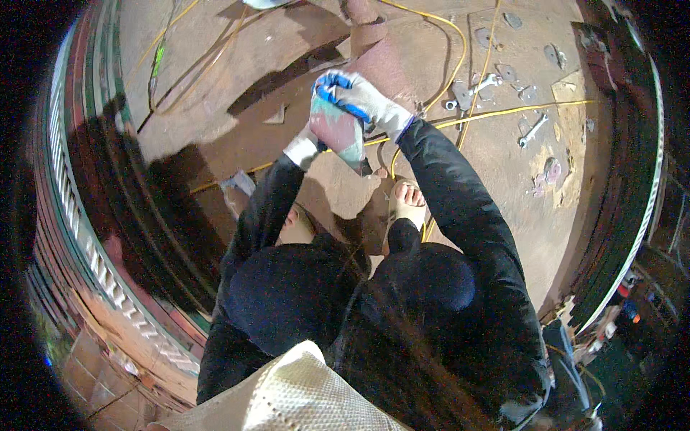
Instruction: The person sands a rectangular wooden piece with sandpaper, flips it to work on different sides, and then adjusts the head-mounted camera. The person also handles a roll of sandpaper and a wooden slatted structure.
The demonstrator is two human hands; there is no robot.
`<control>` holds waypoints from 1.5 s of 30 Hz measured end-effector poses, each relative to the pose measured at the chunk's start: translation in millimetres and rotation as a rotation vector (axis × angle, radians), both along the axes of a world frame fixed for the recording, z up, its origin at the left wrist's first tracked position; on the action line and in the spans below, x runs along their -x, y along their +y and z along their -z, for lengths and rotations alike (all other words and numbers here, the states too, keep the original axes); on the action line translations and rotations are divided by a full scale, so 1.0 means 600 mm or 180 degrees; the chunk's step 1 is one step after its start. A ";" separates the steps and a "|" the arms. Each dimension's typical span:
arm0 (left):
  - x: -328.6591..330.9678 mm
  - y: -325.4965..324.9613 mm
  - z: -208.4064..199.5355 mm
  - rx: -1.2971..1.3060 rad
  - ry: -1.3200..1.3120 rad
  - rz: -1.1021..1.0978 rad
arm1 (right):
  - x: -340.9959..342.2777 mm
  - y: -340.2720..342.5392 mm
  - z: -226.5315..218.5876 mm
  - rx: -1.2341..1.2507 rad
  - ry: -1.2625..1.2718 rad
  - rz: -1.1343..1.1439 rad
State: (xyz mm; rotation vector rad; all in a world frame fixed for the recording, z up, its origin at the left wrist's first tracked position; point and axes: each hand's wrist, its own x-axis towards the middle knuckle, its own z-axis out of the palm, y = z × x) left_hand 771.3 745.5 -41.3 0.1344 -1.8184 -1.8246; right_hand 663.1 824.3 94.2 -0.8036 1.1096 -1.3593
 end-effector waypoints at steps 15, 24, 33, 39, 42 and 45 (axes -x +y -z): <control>-0.019 0.065 -0.118 -0.1755 -0.0067 -0.0489 | -0.017 0.000 -0.009 0.0106 -0.0439 -0.0005; -0.107 0.085 -0.146 -0.1160 -0.0665 -0.0051 | -0.082 0.019 -0.025 0.0052 -0.0831 -0.0095; -0.126 0.092 -0.168 -0.0341 -0.0949 0.0262 | -0.047 0.033 -0.114 0.0240 0.0068 -0.0139; -0.204 0.050 -0.120 -0.3739 -0.0337 0.0156 | 0.027 0.114 -0.161 0.0127 -0.0332 0.0928; -0.183 0.040 -0.240 -0.3336 -0.0145 -0.0621 | 0.091 0.138 -0.229 -0.0595 -0.0193 0.1252; -0.229 0.023 -0.221 -0.2926 -0.0545 0.0620 | 0.125 0.101 -0.215 -0.0176 0.0226 -0.0030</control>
